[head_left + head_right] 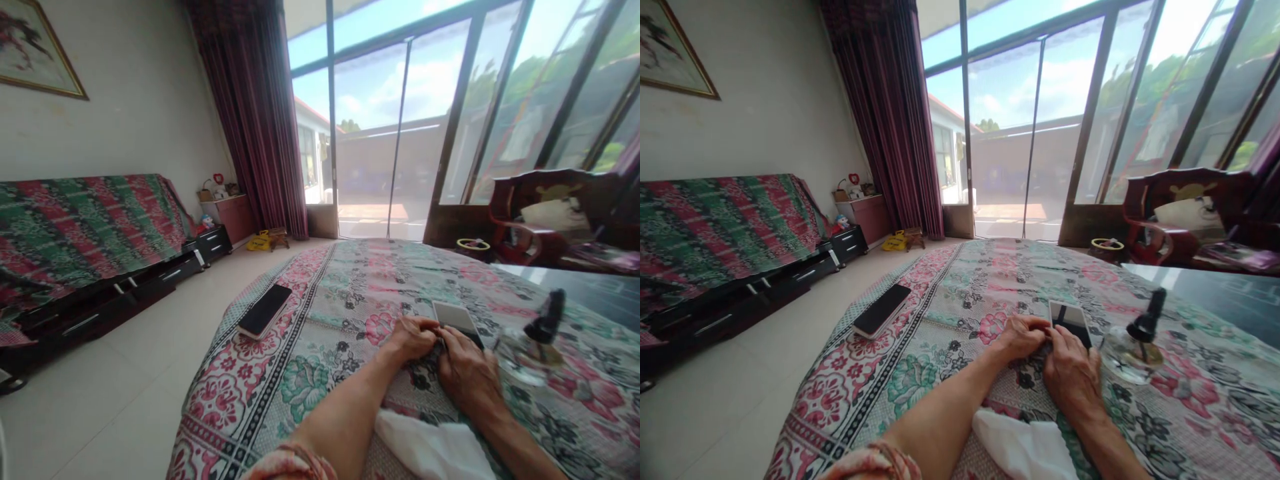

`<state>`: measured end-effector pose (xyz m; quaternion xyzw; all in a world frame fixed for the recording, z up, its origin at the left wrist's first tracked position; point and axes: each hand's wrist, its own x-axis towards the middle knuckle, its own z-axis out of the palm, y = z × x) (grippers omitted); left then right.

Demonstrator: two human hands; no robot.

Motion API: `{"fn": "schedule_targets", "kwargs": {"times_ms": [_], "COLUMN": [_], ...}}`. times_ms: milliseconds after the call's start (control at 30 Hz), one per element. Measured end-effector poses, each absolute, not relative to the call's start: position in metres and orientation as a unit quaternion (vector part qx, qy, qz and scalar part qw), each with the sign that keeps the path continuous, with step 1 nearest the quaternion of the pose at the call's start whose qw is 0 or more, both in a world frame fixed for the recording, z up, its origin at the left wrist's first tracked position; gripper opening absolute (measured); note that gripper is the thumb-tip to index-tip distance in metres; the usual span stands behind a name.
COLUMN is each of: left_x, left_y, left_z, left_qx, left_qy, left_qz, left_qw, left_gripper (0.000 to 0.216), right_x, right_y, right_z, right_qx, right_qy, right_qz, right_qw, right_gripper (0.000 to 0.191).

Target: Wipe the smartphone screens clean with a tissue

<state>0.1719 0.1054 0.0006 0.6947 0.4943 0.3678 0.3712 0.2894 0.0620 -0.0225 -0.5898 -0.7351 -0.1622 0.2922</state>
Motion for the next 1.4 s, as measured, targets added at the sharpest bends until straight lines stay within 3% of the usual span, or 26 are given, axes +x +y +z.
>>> {"fn": "schedule_targets", "kwargs": {"times_ms": [233, 433, 667, 733, 867, 1100, 1400], "left_x": [0.149, 0.060, -0.090, -0.118, -0.140, -0.142, -0.143], "left_y": [0.092, 0.062, 0.021, 0.010, -0.002, -0.001, -0.004], "left_z": [0.009, 0.044, 0.085, 0.084, 0.071, 0.050, 0.047], "left_qx": [0.707, 0.715, 0.590, 0.540, 0.504, 0.510, 0.519], "left_qy": [0.487, 0.561, 0.738, 0.803, 0.850, 0.847, 0.833], "left_qz": [0.332, 0.308, 0.320, 0.252, 0.147, 0.146, 0.189], "left_qw": [0.390, 0.283, 0.068, 0.031, 0.040, 0.039, 0.000], "left_gripper": [0.046, 0.043, 0.055, 0.066, 0.072, 0.069, 0.059], "right_x": [0.295, 0.295, 0.224, 0.182, 0.091, -0.011, -0.038], "right_y": [0.069, 0.072, 0.090, 0.096, 0.105, 0.112, 0.127], "right_z": [-0.027, -0.019, 0.042, 0.058, 0.066, 0.036, 0.017], "right_qx": [-0.535, -0.436, -0.438, -0.437, -0.411, -0.396, -0.394], "right_qy": [-0.740, -0.800, -0.854, -0.862, -0.836, -0.802, -0.767], "right_qz": [-0.207, -0.180, -0.014, 0.062, 0.250, 0.335, 0.385], "right_qw": [0.352, 0.371, 0.282, 0.251, 0.265, 0.295, 0.329], "right_gripper": [0.036, 0.034, 0.041, 0.043, 0.048, 0.055, 0.055]}}
